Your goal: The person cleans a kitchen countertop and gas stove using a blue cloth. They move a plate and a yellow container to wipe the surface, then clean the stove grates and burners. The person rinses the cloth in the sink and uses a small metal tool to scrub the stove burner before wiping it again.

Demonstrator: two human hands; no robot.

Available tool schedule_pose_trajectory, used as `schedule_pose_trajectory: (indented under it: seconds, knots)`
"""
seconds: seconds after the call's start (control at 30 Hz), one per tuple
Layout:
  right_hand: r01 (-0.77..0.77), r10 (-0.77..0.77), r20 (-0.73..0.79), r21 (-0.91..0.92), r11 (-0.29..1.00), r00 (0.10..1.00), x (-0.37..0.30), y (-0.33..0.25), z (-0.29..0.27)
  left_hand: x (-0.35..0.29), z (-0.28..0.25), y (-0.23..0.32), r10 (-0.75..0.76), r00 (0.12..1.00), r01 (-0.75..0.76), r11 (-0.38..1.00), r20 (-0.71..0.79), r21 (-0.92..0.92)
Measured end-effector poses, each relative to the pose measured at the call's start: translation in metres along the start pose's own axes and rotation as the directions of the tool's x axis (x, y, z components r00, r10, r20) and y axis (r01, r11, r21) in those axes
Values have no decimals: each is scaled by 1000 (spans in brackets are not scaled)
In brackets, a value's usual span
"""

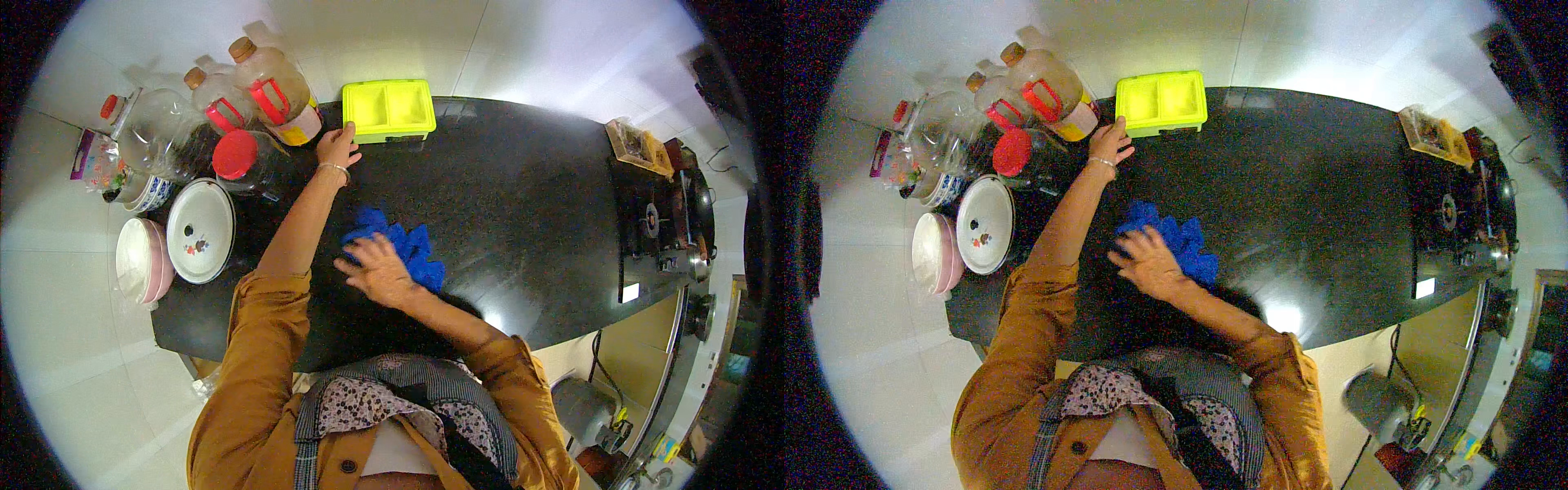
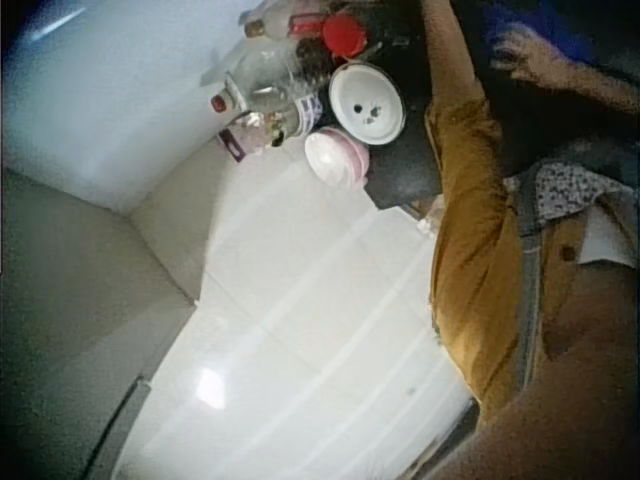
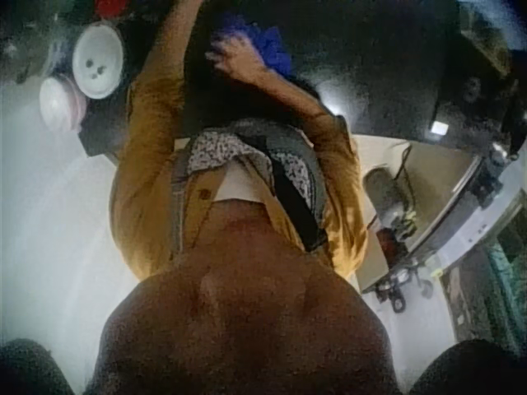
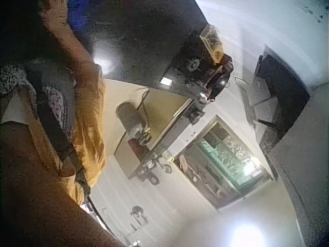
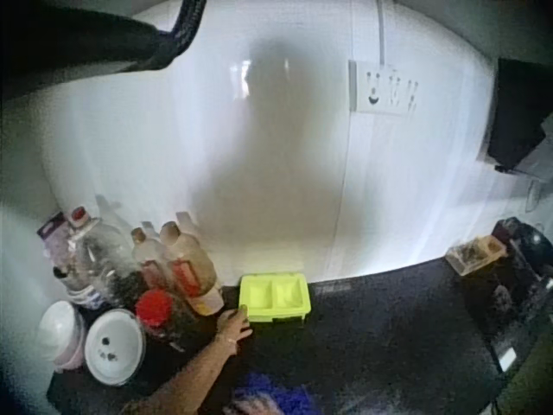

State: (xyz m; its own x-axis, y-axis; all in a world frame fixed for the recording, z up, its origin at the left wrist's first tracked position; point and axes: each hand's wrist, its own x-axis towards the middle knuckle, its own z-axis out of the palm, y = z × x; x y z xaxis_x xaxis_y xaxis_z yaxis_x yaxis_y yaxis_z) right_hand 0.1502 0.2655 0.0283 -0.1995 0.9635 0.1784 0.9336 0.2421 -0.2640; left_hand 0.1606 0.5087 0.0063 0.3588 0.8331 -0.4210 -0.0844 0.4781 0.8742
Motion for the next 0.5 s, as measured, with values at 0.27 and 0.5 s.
schedule_pose_trajectory:
  seconds: [0.27,0.5]
  knots:
    - [-289,243,-243,-176,941,939,10,78,-39,-10,3,19,-1,996,10,994,94,-104]
    - [-473,429,-591,91,877,683,-30,118,-55,-25,15,26,85,960,3,950,268,-311]
